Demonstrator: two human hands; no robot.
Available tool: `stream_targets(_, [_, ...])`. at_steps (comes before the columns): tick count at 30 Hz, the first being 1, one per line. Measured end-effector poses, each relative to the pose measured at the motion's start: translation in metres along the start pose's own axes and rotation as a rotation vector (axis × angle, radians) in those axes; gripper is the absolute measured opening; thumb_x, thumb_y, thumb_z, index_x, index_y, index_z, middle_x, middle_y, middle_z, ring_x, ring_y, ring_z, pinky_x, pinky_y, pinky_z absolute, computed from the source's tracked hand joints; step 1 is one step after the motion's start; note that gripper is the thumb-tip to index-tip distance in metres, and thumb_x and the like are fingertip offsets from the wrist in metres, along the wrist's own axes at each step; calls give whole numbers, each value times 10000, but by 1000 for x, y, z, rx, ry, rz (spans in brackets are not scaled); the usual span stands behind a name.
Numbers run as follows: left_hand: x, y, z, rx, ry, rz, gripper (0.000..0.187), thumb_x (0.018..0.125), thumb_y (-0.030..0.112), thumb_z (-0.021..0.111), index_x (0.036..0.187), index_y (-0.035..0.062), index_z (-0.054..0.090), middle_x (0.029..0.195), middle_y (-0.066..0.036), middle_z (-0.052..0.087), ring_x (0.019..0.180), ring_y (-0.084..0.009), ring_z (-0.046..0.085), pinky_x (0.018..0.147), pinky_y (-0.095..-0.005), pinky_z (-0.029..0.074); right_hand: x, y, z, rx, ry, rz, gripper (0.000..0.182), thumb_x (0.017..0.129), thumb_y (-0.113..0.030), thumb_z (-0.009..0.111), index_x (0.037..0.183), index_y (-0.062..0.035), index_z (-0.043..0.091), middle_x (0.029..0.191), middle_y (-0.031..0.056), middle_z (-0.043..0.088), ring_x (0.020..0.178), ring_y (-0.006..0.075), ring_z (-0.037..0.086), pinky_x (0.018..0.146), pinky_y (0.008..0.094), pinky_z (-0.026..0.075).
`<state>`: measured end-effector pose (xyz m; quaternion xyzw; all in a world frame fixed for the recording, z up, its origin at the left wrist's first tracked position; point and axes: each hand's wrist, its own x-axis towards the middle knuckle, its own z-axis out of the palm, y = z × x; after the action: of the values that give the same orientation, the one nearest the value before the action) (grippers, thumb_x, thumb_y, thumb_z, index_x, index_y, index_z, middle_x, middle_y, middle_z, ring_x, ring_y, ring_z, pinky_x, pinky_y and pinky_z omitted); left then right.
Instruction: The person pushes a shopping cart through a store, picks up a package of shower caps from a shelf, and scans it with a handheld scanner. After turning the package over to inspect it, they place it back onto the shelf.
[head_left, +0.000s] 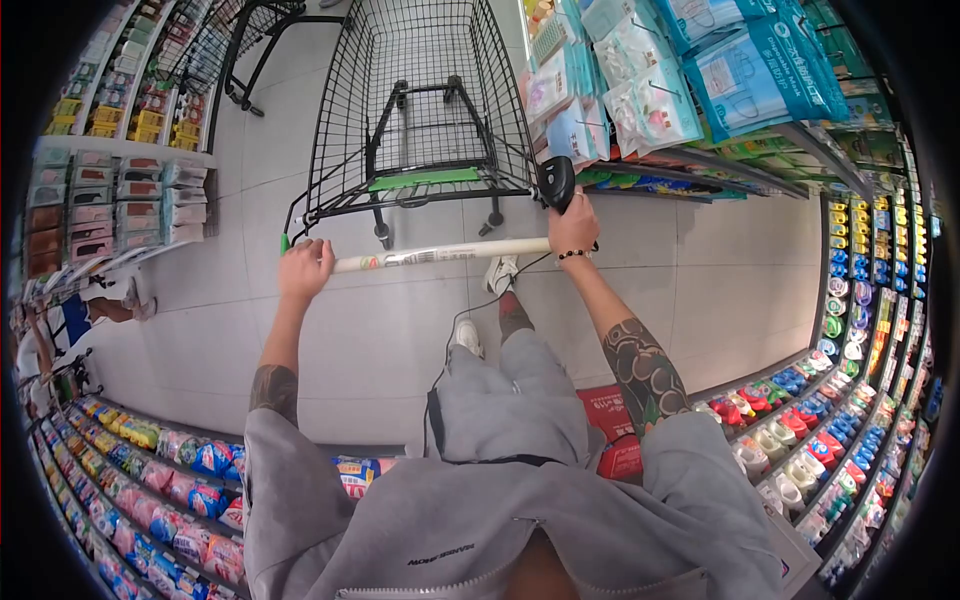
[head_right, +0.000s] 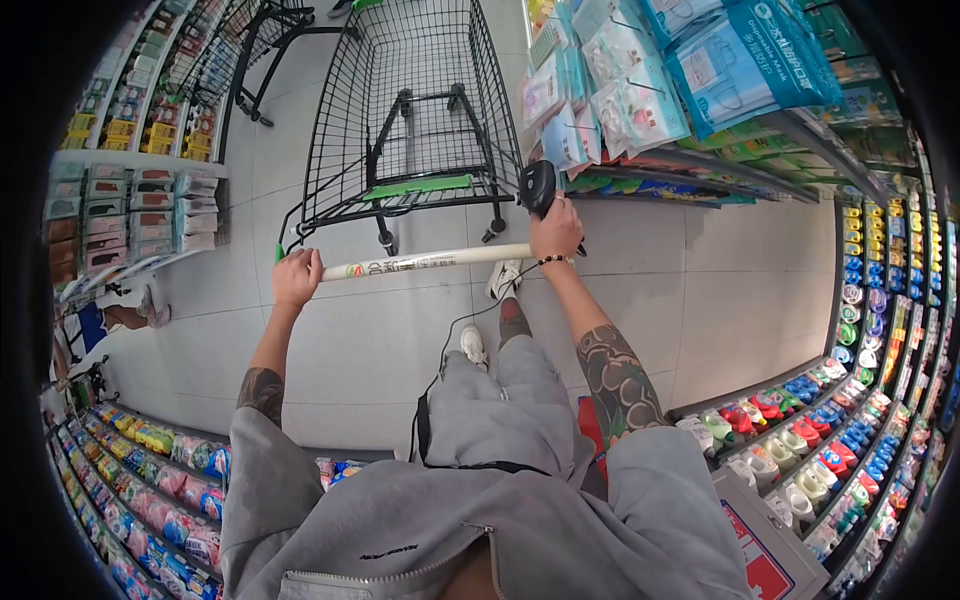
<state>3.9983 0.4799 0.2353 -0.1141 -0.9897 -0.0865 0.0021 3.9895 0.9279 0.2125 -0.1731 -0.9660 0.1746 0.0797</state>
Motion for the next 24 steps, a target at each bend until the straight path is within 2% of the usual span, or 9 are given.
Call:
stream_targets(4, [4, -6, 2, -6, 37, 9, 295, 869, 262, 497, 675, 70, 609, 615, -102, 566, 578, -299, 578, 545, -409, 460, 1, -2, 1, 25, 11, 1, 458, 711, -159, 699, 1113, -22, 527, 957, 141, 597, 928, 331, 585, 780, 436, 473])
stream_targets(24, [16, -21, -1, 31, -1, 10, 295, 876, 257, 472, 682, 71, 594, 633, -92, 568, 601, -298, 579, 552, -409, 457, 3, -13, 10, 49, 20, 45, 464, 729, -205, 695, 1129, -40, 527, 1017, 132, 608, 931, 329, 595, 786, 438, 480])
